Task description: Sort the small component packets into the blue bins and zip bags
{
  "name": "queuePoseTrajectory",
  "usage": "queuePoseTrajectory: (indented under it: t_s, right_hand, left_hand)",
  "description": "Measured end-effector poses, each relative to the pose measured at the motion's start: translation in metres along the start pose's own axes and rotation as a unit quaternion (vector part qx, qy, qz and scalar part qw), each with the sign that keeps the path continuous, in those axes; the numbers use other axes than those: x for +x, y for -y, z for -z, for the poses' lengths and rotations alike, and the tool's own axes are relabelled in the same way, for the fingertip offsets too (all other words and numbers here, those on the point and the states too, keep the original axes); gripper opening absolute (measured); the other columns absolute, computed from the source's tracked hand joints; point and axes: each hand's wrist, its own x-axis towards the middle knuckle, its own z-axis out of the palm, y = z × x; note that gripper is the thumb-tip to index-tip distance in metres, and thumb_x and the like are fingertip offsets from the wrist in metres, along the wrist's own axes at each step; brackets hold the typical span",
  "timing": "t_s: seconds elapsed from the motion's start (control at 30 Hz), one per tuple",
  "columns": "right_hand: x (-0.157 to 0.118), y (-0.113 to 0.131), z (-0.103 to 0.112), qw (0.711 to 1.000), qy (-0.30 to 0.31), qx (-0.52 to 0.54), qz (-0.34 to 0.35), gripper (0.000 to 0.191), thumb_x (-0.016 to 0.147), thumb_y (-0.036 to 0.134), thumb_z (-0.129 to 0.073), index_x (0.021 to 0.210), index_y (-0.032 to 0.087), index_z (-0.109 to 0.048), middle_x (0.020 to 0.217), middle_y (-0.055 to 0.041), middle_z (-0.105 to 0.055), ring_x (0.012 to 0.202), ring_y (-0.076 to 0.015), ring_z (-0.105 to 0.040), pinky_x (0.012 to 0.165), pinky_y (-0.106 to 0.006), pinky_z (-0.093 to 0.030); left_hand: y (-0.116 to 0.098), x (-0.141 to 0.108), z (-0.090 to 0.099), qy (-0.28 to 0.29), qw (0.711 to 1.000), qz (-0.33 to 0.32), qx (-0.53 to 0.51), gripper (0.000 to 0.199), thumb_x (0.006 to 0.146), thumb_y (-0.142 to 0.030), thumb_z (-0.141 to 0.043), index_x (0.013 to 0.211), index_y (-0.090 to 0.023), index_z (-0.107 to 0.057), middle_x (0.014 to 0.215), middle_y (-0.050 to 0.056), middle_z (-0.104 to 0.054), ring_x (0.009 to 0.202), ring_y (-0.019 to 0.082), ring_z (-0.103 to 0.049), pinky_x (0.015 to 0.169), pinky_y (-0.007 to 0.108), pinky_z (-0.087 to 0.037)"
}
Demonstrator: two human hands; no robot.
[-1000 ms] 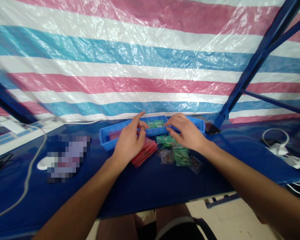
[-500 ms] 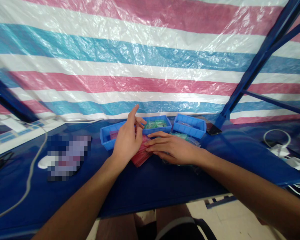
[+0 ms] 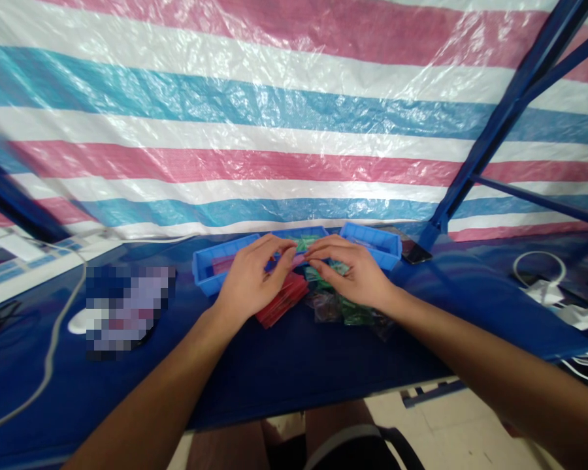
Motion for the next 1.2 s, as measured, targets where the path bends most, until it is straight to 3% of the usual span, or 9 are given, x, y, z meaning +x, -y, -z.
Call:
queuePoseTrajectory:
  t_s: [0.17, 0.37, 0.43, 0.6, 0.77, 0.93, 1.03, 1.1, 1.2]
  right_hand:
    - [0.001, -0.011, 0.002, 0.988, -0.113, 0.049, -0.094, 0.013, 0.102, 0.037, -0.075, 0.106, 0.026, -0.08, 0.113, -0.0083, -0.079, 0.109, -0.0263, -0.075, 0.105, -0.045, -0.06]
    - [0.002, -0.023, -0.007, 0.951, -0.136, 0.24, -0.139, 0.049, 0.086, 0.038, -0.093, 0.127, 0.028, -0.067, 0.106, -0.0016, -0.078, 0.099, -0.0188, -0.076, 0.098, -0.036, -0.062]
    - [0.002, -0.024, -0.008, 0.943, -0.119, 0.269, -0.156, 0.048, 0.086, 0.04, -0.094, 0.125, 0.027, -0.068, 0.098, -0.0002, -0.078, 0.093, -0.0178, -0.076, 0.092, -0.034, -0.062]
    - [0.004, -0.021, -0.004, 0.938, -0.138, 0.269, -0.17, 0.041, 0.086, 0.046, -0.093, 0.115, 0.025, -0.073, 0.09, 0.0006, -0.076, 0.083, -0.0166, -0.073, 0.083, -0.034, -0.061]
    - [0.005, -0.018, 0.0, 0.94, -0.177, 0.241, -0.167, 0.043, 0.084, 0.047, -0.095, 0.114, 0.024, -0.075, 0.09, 0.0003, -0.075, 0.084, -0.0162, -0.07, 0.082, -0.032, -0.059]
    - [0.005, -0.017, -0.001, 0.937, -0.136, 0.267, -0.178, 0.046, 0.082, 0.048, -0.096, 0.117, 0.026, -0.074, 0.098, -0.001, -0.079, 0.094, -0.0192, -0.075, 0.093, -0.036, -0.061]
    - [0.005, -0.017, -0.002, 0.934, -0.082, 0.282, -0.204, 0.046, 0.078, 0.053, -0.097, 0.107, 0.026, -0.074, 0.1, -0.0023, -0.082, 0.098, -0.0235, -0.078, 0.095, -0.04, -0.063]
    - [0.005, -0.018, -0.002, 0.937, -0.077, 0.264, -0.213, 0.043, 0.078, 0.056, -0.096, 0.099, 0.025, -0.075, 0.096, -0.0023, -0.081, 0.094, -0.0241, -0.077, 0.091, -0.041, -0.064]
    - [0.005, -0.02, -0.001, 0.942, -0.134, 0.223, -0.213, 0.04, 0.082, 0.057, -0.093, 0.093, 0.025, -0.072, 0.089, -0.0014, -0.078, 0.083, -0.0213, -0.073, 0.082, -0.038, -0.063]
  left_hand:
    - [-0.004, 0.0, -0.005, 0.022, 1.0, 0.014, -0.017, 0.028, 0.106, -0.045, -0.067, 0.113, -0.021, -0.081, 0.108, 0.008, -0.083, 0.097, 0.027, -0.078, 0.094, 0.038, -0.057]
    - [0.004, 0.0, -0.007, -0.03, 0.987, 0.114, -0.113, 0.034, 0.101, -0.051, -0.075, 0.112, -0.021, -0.085, 0.111, 0.007, -0.086, 0.101, 0.028, -0.079, 0.096, 0.039, -0.059]
    - [0.005, 0.001, -0.008, -0.037, 0.972, 0.148, -0.179, 0.037, 0.098, -0.054, -0.078, 0.111, -0.02, -0.086, 0.109, 0.008, -0.086, 0.102, 0.029, -0.079, 0.094, 0.038, -0.06]
    - [0.003, 0.003, -0.012, -0.025, 0.935, 0.188, -0.299, 0.037, 0.092, -0.05, -0.086, 0.112, -0.019, -0.083, 0.112, 0.008, -0.086, 0.1, 0.027, -0.08, 0.093, 0.037, -0.061]
    - [0.004, 0.004, -0.017, -0.014, 0.93, 0.177, -0.323, 0.039, 0.087, -0.046, -0.092, 0.111, -0.018, -0.081, 0.108, 0.009, -0.086, 0.102, 0.027, -0.081, 0.098, 0.038, -0.061]
    - [0.006, 0.004, -0.017, -0.024, 0.92, 0.19, -0.343, 0.04, 0.084, -0.048, -0.094, 0.107, -0.018, -0.081, 0.106, 0.009, -0.086, 0.101, 0.027, -0.081, 0.098, 0.04, -0.062]
    - [0.009, 0.004, -0.018, -0.035, 0.911, 0.197, -0.361, 0.043, 0.084, -0.048, -0.094, 0.11, -0.018, -0.079, 0.106, 0.009, -0.086, 0.103, 0.027, -0.081, 0.101, 0.04, -0.062]
    - [0.011, 0.003, -0.019, -0.045, 0.921, 0.187, -0.34, 0.044, 0.087, -0.046, -0.092, 0.117, -0.018, -0.077, 0.109, 0.009, -0.085, 0.103, 0.026, -0.08, 0.101, 0.04, -0.062]
    - [0.011, 0.001, -0.018, -0.08, 0.969, 0.122, -0.202, 0.041, 0.094, -0.042, -0.085, 0.127, -0.021, -0.075, 0.121, 0.01, -0.082, 0.105, 0.025, -0.078, 0.096, 0.039, -0.062]
